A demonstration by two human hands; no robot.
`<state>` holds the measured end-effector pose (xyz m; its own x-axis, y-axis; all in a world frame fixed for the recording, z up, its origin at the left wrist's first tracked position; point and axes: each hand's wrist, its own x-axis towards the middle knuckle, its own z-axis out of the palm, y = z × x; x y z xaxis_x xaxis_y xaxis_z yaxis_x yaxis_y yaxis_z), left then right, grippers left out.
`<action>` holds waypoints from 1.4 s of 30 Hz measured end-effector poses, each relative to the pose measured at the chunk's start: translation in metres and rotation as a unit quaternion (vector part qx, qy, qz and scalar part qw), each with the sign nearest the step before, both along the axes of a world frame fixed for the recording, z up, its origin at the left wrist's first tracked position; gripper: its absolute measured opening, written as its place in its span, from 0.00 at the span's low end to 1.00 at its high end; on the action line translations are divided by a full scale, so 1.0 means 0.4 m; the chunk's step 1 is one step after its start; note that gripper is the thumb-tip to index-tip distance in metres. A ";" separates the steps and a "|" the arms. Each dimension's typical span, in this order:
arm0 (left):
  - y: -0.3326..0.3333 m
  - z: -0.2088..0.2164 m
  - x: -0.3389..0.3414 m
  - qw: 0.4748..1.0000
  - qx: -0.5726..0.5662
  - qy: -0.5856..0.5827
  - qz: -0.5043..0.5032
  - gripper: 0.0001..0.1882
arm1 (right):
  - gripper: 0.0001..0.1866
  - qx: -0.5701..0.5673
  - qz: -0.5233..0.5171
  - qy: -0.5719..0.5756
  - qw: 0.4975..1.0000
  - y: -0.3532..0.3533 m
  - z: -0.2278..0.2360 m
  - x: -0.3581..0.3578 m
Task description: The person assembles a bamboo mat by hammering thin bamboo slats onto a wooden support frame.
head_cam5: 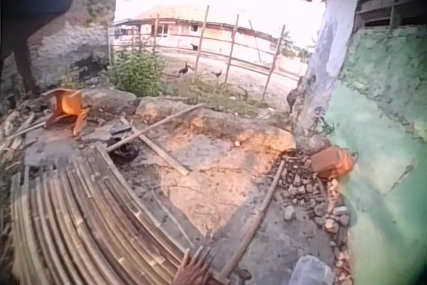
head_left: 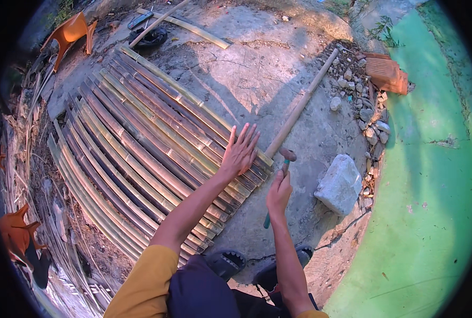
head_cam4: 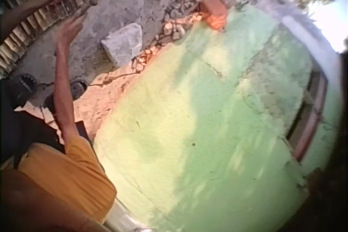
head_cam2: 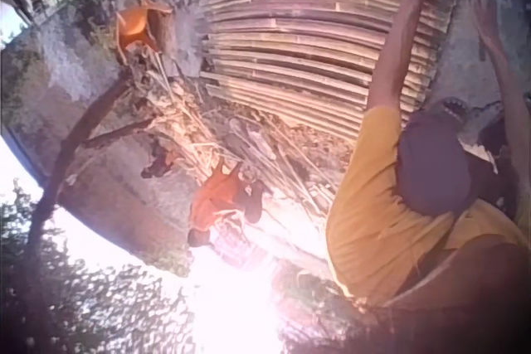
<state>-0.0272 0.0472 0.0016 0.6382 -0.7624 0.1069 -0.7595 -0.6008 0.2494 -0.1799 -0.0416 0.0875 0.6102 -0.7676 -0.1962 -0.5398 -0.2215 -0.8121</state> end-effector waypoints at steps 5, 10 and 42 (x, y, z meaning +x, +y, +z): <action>-0.025 0.001 0.011 0.999 0.013 -0.032 -0.008 0.32 | 0.19 -0.080 0.112 0.103 0.985 -0.030 -0.101 -0.034; -0.006 -0.009 0.001 1.000 -0.011 0.017 -0.007 0.31 | 0.20 -0.074 0.026 -0.079 0.994 0.014 -0.010 0.021; 0.075 0.186 -0.212 0.973 0.045 0.228 -0.004 0.44 | 0.17 -0.183 0.302 0.199 0.914 -0.723 0.707 -0.287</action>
<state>-0.1122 0.0771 0.0762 0.5980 -0.7604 -0.2534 -0.5871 -0.6308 0.5073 -0.2946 -0.3307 0.3704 0.8810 -0.3722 -0.2921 -0.4651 -0.7948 -0.3899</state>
